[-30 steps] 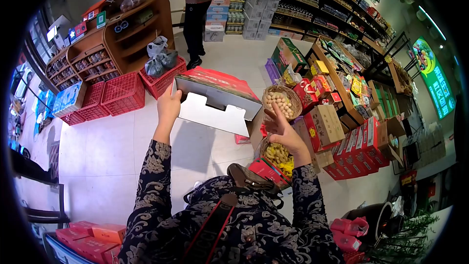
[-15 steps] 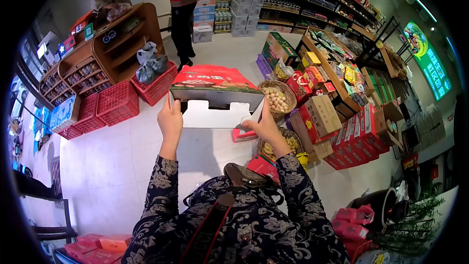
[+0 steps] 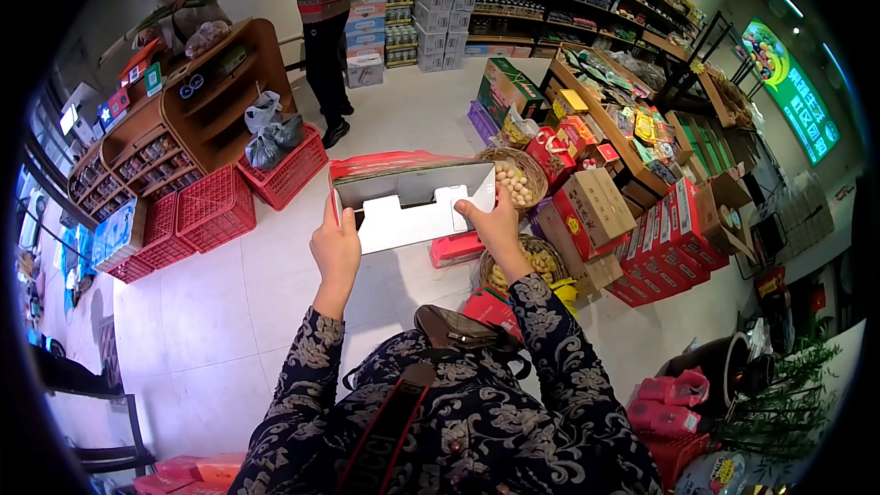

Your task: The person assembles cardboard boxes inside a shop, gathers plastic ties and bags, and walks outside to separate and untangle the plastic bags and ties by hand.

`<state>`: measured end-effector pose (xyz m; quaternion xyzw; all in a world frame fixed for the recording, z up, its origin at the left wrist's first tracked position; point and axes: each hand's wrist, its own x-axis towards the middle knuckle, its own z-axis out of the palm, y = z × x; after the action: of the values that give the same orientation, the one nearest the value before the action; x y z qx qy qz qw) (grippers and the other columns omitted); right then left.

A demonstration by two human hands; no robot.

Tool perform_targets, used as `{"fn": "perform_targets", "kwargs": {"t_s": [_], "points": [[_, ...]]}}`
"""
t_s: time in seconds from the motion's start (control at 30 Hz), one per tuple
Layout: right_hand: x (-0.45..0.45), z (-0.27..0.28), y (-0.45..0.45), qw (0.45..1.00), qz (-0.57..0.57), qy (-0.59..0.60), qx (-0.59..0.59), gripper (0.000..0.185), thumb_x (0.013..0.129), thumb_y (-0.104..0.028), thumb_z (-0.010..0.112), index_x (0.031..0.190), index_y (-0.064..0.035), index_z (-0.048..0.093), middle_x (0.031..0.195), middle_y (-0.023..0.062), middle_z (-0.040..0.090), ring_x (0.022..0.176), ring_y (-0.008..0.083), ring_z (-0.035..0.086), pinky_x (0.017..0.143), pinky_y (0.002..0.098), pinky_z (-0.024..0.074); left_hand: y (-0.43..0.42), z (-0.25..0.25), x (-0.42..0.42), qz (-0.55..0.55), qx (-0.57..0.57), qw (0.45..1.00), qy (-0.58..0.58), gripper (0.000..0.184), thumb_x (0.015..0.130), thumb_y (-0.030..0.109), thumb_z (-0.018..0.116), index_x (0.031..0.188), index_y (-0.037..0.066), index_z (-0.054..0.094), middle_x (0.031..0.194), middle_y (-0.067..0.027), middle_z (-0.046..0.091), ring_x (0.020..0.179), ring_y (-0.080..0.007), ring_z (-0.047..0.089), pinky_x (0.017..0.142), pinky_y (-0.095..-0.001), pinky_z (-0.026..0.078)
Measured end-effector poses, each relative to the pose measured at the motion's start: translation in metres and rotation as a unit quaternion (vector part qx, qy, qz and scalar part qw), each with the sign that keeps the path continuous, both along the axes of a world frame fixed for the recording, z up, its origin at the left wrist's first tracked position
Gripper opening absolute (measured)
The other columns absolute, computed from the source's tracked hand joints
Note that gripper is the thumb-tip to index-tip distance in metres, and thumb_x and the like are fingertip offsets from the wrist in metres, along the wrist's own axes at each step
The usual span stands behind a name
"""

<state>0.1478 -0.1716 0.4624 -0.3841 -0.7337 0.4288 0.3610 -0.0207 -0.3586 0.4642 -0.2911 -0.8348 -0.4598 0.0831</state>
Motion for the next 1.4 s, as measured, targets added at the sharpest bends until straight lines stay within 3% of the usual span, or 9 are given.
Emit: {"fn": "perform_targets", "kwargs": {"t_s": [0.4,0.53,0.73,0.83,0.97,1.07,1.13,1.23,1.4], "points": [[0.005,0.010,0.019,0.948,-0.199,-0.219,0.121,0.047,0.067,-0.024,0.070,0.099,0.0050,0.050,0.082,0.0245,0.062,0.080,0.0415,0.059,0.071,0.0464,0.0472,0.003,0.010,0.042,-0.040,0.002,0.999,0.034,0.047,0.086,0.022,0.050,0.130,0.008,0.042,0.066,-0.0178,0.060,0.061,-0.0337,0.060,0.058,-0.0402,0.046],[0.010,0.007,0.032,0.942,-0.222,-0.208,0.139,0.043,0.067,-0.023,0.070,0.101,-0.0016,0.054,0.085,0.0224,0.063,0.082,0.0415,0.059,0.072,0.0467,0.0472,0.007,0.008,0.046,-0.062,0.020,0.994,0.091,0.046,0.086,0.019,0.051,0.128,0.003,0.041,0.083,-0.0225,0.062,0.069,-0.0374,0.061,0.060,-0.0433,0.047],[0.029,0.019,0.034,0.982,0.036,-0.061,0.177,0.035,0.074,-0.022,0.067,0.098,-0.0004,0.054,0.087,0.0175,0.062,0.081,0.0309,0.061,0.072,0.0374,0.0474,0.004,-0.004,0.016,-0.014,0.059,0.998,0.021,0.042,0.088,0.020,0.049,0.125,0.002,0.045,0.083,-0.0228,0.062,0.072,-0.0365,0.062,0.062,-0.0415,0.048],[0.040,0.021,0.041,0.982,0.180,0.026,-0.055,0.038,0.079,-0.025,0.066,0.103,0.0010,0.052,0.095,0.0098,0.060,0.087,0.0228,0.058,0.077,0.0322,0.0457,-0.001,-0.006,-0.001,-0.022,0.083,0.996,-0.034,0.040,0.088,0.021,0.048,0.123,0.001,0.047,0.081,-0.0219,0.063,0.071,-0.0354,0.062,0.063,-0.0406,0.048],[0.027,0.012,0.033,0.983,0.178,0.029,-0.022,0.057,0.084,-0.033,0.061,0.126,0.0016,0.040,0.112,0.0108,0.055,0.102,0.0206,0.052,0.090,0.0309,0.0393,-0.002,0.002,-0.002,-0.048,0.063,0.996,-0.045,0.040,0.088,0.021,0.050,0.123,0.001,0.047,0.079,-0.0203,0.063,0.071,-0.0331,0.063,0.064,-0.0383,0.048],[0.030,0.023,0.035,0.980,0.193,0.033,-0.022,0.058,0.085,-0.028,0.058,0.130,0.0011,0.036,0.116,0.0125,0.053,0.105,0.0191,0.050,0.091,0.0304,0.0377,-0.008,0.005,-0.014,-0.160,0.101,0.980,-0.056,0.048,0.087,0.020,0.051,0.130,0.003,0.040,0.102,-0.0217,0.060,0.093,-0.0303,0.060,0.080,-0.0361,0.046],[0.031,0.033,0.034,0.985,0.171,0.033,-0.007,0.057,0.085,-0.020,0.056,0.133,-0.0009,0.033,0.115,0.0120,0.055,0.104,0.0180,0.050,0.091,0.0305,0.0380,-0.012,-0.001,-0.030,-0.268,0.137,0.938,-0.175,0.054,0.090,0.029,0.047,0.135,0.002,0.032,0.130,-0.0188,0.045,0.119,-0.0268,0.045,0.099,-0.0333,0.033],[0.030,0.043,0.028,0.981,0.143,0.122,0.044,0.057,0.085,-0.016,0.054,0.134,-0.0009,0.031,0.113,0.0121,0.055,0.101,0.0180,0.052,0.091,0.0315,0.0383,-0.015,0.004,-0.043,-0.387,0.376,0.725,-0.428,0.063,0.092,0.043,0.041,0.136,0.001,0.029,0.136,-0.0158,0.038,0.126,-0.0240,0.036,0.105,-0.0319,0.024],[0.036,0.070,-0.004,0.897,0.171,0.048,0.405,0.068,0.069,0.001,0.059,0.132,-0.0061,0.035,0.133,0.0225,0.040,0.120,0.0391,0.041,0.096,0.0401,0.0376,-0.008,0.004,-0.046,-0.422,0.337,0.678,-0.498,0.081,0.082,0.059,0.047,0.138,0.006,0.024,0.139,-0.0095,0.035,0.127,-0.0214,0.035,0.103,-0.0348,0.030]]}}
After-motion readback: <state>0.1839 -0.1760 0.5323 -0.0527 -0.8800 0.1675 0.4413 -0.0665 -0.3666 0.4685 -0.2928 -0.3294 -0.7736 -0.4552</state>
